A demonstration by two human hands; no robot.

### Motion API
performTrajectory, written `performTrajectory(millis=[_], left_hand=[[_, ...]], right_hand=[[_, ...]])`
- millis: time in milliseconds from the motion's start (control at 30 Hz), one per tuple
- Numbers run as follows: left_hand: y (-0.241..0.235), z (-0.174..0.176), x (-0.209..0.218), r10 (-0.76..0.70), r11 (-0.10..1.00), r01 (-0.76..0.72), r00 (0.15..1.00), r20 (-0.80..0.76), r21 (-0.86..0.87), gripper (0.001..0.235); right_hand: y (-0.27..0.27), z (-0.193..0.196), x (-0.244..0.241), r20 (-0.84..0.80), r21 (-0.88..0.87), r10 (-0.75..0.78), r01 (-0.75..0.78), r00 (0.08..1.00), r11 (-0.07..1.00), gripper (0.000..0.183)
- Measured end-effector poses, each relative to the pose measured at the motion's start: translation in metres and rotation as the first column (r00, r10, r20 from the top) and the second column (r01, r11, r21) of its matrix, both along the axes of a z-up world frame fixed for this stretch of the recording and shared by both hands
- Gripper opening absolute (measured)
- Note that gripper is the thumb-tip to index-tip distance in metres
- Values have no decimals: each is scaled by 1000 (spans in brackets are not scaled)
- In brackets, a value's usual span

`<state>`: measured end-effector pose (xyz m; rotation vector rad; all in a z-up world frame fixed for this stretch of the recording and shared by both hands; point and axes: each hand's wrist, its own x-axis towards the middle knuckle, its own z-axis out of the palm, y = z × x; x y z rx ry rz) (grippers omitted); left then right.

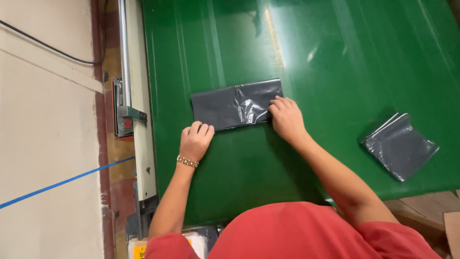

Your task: Picking up plastic bags from a conveyor belt, folding them into small squares, and placing them into a storage crate.

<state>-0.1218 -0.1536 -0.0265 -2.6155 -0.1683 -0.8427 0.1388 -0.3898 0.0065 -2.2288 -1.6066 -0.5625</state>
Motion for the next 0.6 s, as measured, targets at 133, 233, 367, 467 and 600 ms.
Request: performTrajectory(millis=[133, 233, 367, 467, 600], left_hand=[[6, 6, 12, -104, 991, 110, 991, -89, 70, 21], [-23, 36, 13, -198, 980, 198, 942, -270, -27, 11], [-89, 81, 22, -312, 941, 226, 867, -388, -252, 20], [-105, 124, 35, -482, 755, -26, 655, -582, -655, 21], [-58, 76, 59, -617, 278, -222, 705, -351, -934, 38]], right_hand=[[24, 49, -50, -121, -105, 217, -230, 969, 968, 47], [27, 14, -89, -122, 70, 433, -427, 893, 902, 59], [2, -27, -121, -162, 217, 475, -438, 865, 872, 39], [-32, -25, -133, -307, 284, 552, -479, 775, 831, 30], [-44, -27, -129, -581, 371, 585, -455, 566, 809, 41]])
